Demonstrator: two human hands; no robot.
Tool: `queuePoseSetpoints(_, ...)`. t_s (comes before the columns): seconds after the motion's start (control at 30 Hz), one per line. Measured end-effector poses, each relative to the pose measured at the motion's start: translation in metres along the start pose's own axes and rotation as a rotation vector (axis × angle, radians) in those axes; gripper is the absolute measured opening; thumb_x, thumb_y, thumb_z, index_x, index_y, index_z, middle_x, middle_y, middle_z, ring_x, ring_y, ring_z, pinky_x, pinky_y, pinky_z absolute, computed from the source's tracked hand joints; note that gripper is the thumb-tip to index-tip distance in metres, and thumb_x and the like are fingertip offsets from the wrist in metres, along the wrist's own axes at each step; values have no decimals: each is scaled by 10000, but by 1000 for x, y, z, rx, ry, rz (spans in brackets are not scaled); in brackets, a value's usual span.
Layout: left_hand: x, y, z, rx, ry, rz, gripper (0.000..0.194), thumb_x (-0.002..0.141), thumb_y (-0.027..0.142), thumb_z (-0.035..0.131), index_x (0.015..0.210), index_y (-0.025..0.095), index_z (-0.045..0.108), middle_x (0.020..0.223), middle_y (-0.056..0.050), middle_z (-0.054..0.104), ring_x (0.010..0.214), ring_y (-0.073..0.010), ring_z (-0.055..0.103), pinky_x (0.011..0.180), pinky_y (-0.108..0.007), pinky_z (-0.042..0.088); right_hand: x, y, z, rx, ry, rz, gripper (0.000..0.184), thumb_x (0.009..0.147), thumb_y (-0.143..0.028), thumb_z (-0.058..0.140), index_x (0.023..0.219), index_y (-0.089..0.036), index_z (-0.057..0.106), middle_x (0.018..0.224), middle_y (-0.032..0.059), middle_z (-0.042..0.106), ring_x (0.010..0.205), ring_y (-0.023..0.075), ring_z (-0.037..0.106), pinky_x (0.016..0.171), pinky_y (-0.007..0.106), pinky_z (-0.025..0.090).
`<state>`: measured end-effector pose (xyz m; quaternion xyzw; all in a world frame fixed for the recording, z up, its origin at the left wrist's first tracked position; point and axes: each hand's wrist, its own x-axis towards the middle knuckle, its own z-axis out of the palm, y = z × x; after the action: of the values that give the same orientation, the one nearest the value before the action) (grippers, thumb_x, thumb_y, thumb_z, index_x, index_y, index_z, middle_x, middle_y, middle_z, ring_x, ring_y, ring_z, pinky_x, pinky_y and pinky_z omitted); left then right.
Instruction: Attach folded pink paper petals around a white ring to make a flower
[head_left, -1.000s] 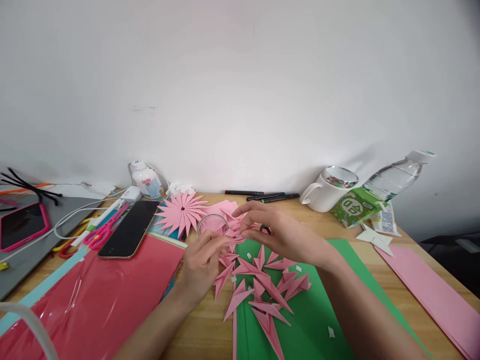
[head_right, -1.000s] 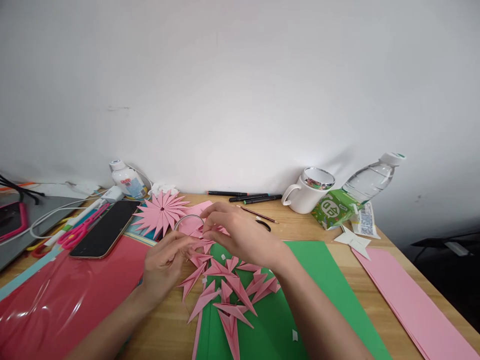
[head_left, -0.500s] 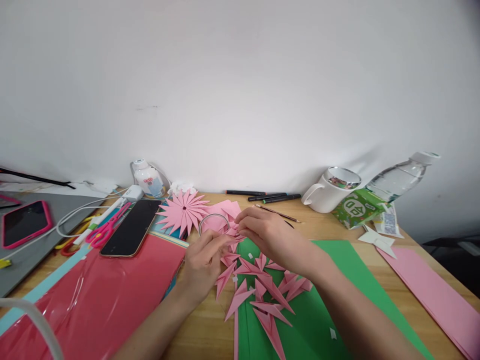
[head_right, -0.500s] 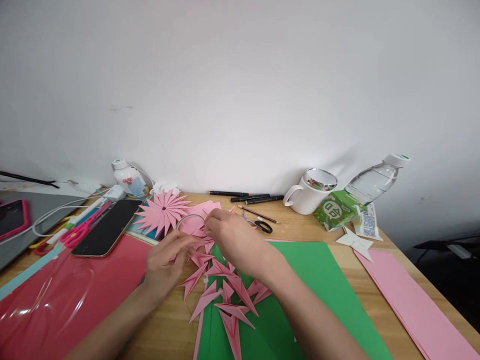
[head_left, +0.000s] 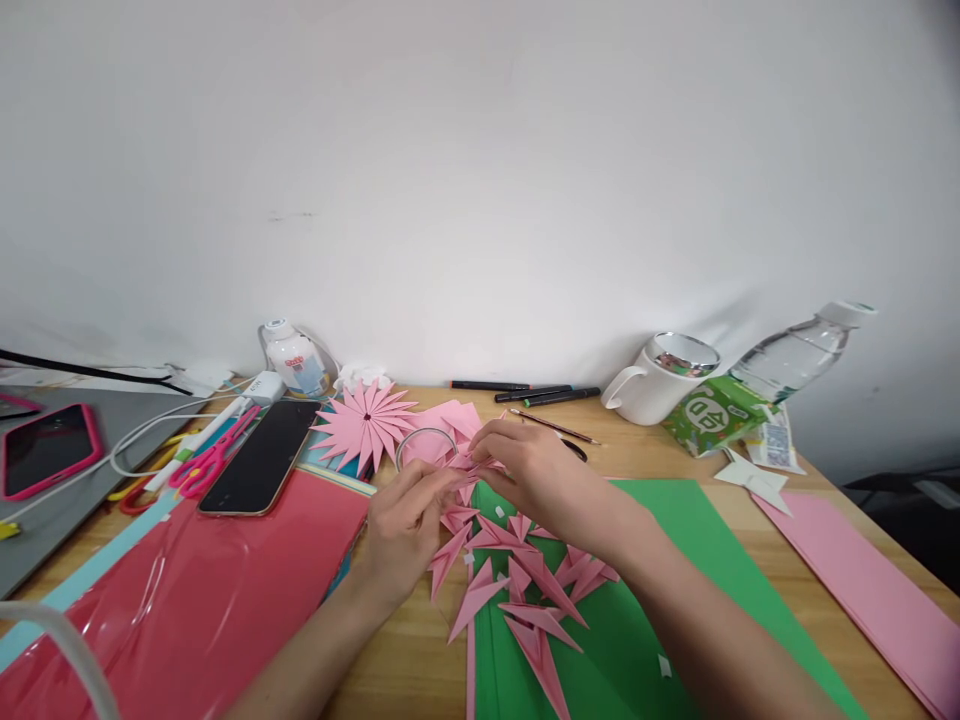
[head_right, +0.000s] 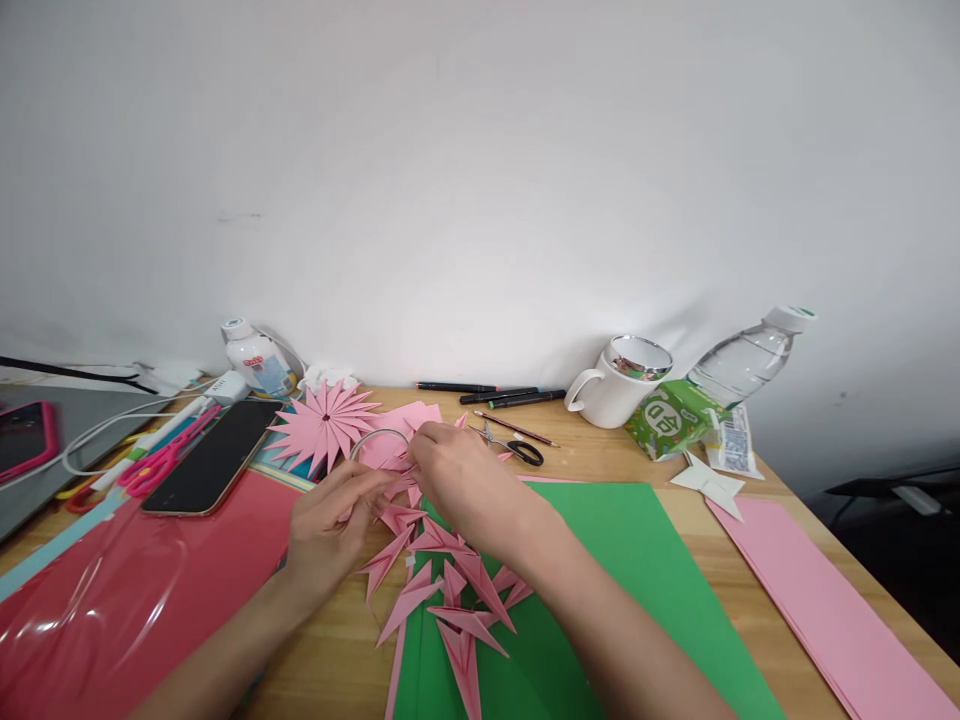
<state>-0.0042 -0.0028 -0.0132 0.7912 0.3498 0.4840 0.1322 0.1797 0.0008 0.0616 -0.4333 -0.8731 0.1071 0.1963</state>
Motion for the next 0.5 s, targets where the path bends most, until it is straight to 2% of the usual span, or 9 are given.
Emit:
queuePoseSetpoints(0.13,2,4,-1,-13,12,12,317,847,2,460,982,194,674,743,-3,595,640,-79,570,582,-173,448,1,3,5,0,44,6,184,828,-17,510,735,-134,617,712,44,570,630,121,516,603,222,376)
queuePoseSetpoints(0.3,3,6,2,-14,64,27,267,855,71,513,1038,199,660,776,-14,673,640,-96,619,587,-187,489,2,9,6,56,101,16,282,726,51,522,529,-147,487,565,-34,427,523,74,350,523,201,269)
queuePoseSetpoints(0.43,2,3,3,24,67,23,344,844,93,549,1160,215,613,904,-37,722,738,-121,665,668,-207,524,3,9,5,154,96,74,276,638,72,519,497,-152,440,520,-54,405,520,66,351,522,195,252)
queuePoseSetpoints(0.5,2,3,2,13,55,9,310,842,96,550,1117,209,636,906,-38,731,724,-120,672,663,-202,529,4,8,4,181,84,118,261,623,64,518,499,-153,443,519,-51,441,523,66,373,526,195,260)
